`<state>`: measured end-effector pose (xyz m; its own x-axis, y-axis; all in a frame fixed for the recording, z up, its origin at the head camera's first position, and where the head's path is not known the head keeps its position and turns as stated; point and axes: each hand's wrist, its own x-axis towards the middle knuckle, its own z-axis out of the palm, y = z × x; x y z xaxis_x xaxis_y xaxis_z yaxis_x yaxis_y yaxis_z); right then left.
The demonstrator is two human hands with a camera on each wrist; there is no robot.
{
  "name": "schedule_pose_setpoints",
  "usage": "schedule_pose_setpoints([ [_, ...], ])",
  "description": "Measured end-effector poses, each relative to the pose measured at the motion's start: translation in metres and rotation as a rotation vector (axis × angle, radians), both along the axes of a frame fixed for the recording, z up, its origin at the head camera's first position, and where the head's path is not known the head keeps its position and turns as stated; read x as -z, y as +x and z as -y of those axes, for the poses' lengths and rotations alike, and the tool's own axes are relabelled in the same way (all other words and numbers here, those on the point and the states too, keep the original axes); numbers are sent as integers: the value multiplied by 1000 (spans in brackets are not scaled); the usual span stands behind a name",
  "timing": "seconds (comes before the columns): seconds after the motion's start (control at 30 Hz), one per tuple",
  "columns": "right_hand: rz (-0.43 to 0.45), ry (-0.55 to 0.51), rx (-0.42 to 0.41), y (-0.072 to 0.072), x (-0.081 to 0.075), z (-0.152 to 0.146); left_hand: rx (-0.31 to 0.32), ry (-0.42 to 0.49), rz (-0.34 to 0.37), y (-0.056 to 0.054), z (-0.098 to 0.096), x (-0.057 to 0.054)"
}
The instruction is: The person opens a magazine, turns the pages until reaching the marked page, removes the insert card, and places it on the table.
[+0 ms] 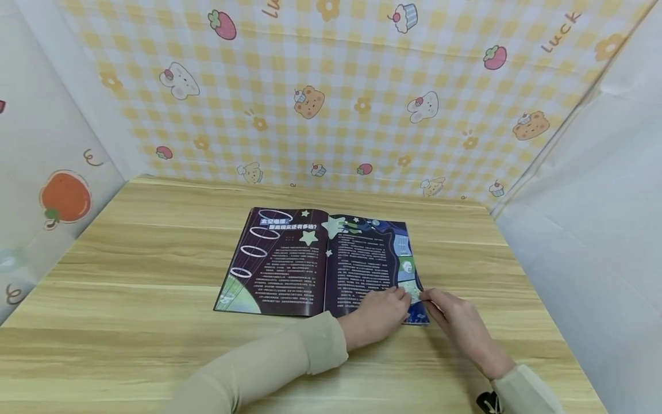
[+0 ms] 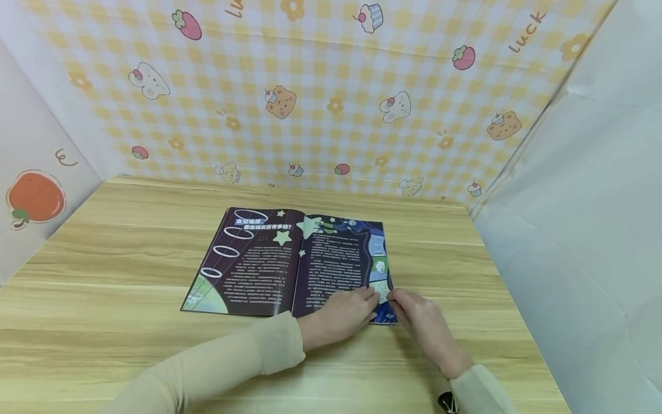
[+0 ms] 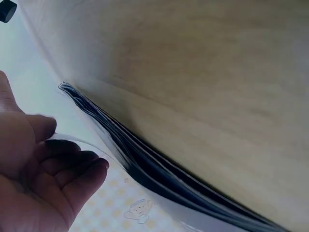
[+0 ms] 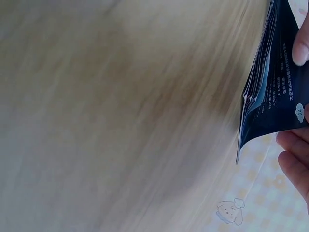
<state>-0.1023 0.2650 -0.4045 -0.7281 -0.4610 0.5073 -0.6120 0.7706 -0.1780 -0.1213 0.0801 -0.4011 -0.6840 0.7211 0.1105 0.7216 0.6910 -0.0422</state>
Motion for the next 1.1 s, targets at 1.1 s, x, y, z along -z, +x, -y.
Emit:
schedule_pose_setpoints([
  [1.1,378,230,-82,0,3,-2,-95,-226,-41,-19,6,6],
])
